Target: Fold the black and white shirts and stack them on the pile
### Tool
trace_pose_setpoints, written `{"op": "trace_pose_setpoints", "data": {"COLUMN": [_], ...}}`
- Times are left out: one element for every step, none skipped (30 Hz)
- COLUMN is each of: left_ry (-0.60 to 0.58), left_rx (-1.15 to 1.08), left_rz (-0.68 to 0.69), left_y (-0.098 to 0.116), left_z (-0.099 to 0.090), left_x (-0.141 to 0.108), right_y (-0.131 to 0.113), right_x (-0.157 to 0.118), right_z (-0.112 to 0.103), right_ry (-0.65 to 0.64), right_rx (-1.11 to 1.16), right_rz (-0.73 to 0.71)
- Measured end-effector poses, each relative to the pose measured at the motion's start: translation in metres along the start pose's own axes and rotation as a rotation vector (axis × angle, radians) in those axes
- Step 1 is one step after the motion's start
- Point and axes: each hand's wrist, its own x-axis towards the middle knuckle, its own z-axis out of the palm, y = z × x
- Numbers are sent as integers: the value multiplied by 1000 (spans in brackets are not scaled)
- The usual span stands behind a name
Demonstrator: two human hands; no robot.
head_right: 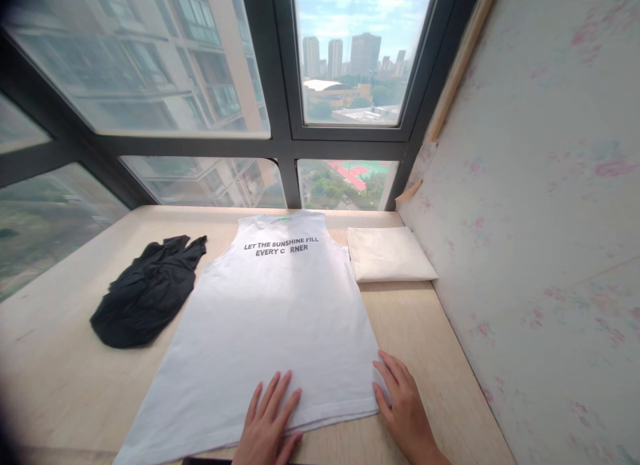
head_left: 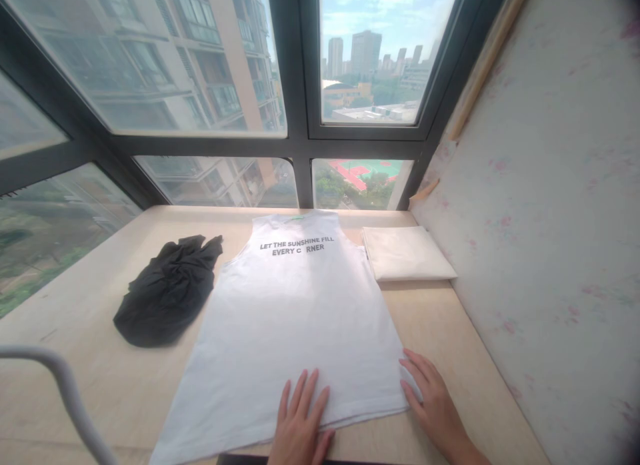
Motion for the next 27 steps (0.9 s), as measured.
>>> {"op": "trace_pose_setpoints", "data": {"left_ry": [-1, 5, 13, 22, 30, 38, 45, 50, 59, 68, 74, 76, 74, 71, 63, 53, 43, 34, 27, 26, 32, 48, 69, 94, 118, 140, 152], "left_rx": [-10, -26, -50, -83, -125, -174, -227, -279, -323, -356, -376, -384, -382, -371, -359, -348, -343, -345, -353, -362, -368, -371, -373, -374, -377, -381, -387], "left_rz": [9, 10, 7, 2, -2, -10, -21, -33, -48, -63, -75, -82, -90, -100, -113, -127, -141, -153, -161, -169, -176, -179, -178, -174, -168, -159, -150], "left_y": [0, -1, -3, -3, -3, -3, -1, 1, 3, 4, 6, 7, 8, 8, 9, 9, 9, 10, 11, 11, 12, 13, 13, 14, 14, 14, 14], "left_z": [-1, -2, -3, -5, -6, -8, -9, -10, -10, -10, -10, -10, -9, -9, -8, -8, -8, -9, -10, -11, -12, -14, -16, -18, -20, -22, -24], "left_x": [1, 1, 1, 2, 2, 3, 5, 7, 8, 10, 12, 13, 14, 15, 15, 15, 15, 14, 13, 12, 10, 8, 6, 4, 1, -1, -3], "right_y": [1, 2, 2, 2, 1, 0, -2, -4, -7, -11, -16, -21, -26, -32, -38, -43, -48, -51, -54, -56, -58, -58, -58, -57, -57, -56, -56], "right_x": [1, 2, 3, 4, 5, 6, 7, 8, 9, 11, 12, 13, 14, 15, 16, 16, 16, 16, 16, 16, 17, 17, 17, 18, 18, 18, 17], "right_z": [0, -2, -4, -8, -12, -17, -22, -27, -31, -34, -36, -37, -37, -35, -33, -29, -26, -22, -18, -15, -14, -13, -13, -15, -17, -19, -22], "right_ry": [27, 44, 50, 42, 17, -25, -80, -141, -199, -248, -283, -307, -322, -333, -339, -337, -325, -301, -269, -231, -198, -173, -158, -148, -142, -139, -139], "right_rx": [3, 11, 21, 33, 45, 57, 65, 70, 72, 72, 70, 69, 70, 73, 76, 80, 83, 86, 90, 95, 105, 118, 136, 156, 176, 194, 208], "right_rz": [47, 87, 116, 128, 119, 88, 42, -13, -66, -109, -140, -158, -170, -178, -185, -189, -190, -189, -187, -184, -184, -189, -199, -212, -227, -242, -255]}}
